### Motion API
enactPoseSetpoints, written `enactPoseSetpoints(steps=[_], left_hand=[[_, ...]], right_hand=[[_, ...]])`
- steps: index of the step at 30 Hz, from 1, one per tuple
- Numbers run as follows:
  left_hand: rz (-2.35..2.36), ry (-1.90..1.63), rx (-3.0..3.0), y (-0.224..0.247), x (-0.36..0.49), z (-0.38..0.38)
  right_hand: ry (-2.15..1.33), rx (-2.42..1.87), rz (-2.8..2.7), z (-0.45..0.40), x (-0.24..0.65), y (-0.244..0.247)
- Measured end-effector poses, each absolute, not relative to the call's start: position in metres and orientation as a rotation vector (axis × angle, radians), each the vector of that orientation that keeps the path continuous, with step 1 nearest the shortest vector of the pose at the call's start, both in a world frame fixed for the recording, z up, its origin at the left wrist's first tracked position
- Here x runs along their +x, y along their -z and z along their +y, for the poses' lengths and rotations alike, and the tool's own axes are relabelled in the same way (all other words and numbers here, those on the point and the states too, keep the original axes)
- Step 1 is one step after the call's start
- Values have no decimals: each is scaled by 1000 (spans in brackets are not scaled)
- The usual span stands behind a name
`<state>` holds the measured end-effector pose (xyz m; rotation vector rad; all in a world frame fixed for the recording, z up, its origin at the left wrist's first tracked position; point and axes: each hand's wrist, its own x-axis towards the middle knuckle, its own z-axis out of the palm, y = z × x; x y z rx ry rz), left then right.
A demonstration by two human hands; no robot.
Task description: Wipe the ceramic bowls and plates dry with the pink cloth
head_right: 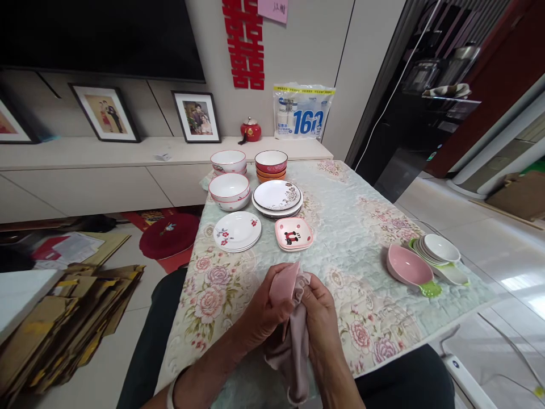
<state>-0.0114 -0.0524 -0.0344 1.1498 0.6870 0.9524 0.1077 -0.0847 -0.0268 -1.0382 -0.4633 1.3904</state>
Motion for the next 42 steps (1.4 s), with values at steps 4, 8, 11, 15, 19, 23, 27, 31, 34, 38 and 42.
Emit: enactPoseSetpoints(steps=[4, 8, 11, 15, 19, 23, 27, 31, 34, 38, 42], left_hand=[[736, -972, 1174, 35, -14, -51], [813, -941, 1217, 37, -11, -54], [811, -921, 1233, 40, -9, -57], [708, -874, 1035, 41, -9, -58], [511, -947, 818, 36, -10, -51], [459, -871, 670, 30, -11, -48], [537, -826, 591, 30, -11, -48], [624, -867, 648, 34, -10, -48], [682, -892, 760, 34, -10, -49], [690, -921, 887, 28, -10, -51], [779, -973, 1000, 24, -11, -53]], right_hand=[[-1398, -1037, -516, -85, 108, 27], [-1400, -1086, -777, -92, 120, 26], [-1397, -1149, -873, -97, 127, 25], [-1469, -1072, -704, -96, 130, 22], [-1428, -977, -463, -91, 136, 20], [-1274, -1031, -400, -88, 143, 22], [-1146, -1167, -573, -82, 151, 29], [-701, -1499, -1048, -77, 163, 35], [-418, -1620, -1362, -78, 166, 33], [-236, -1584, -1582, -86, 156, 21], [-29, -1526, -1690, -92, 136, 6]])
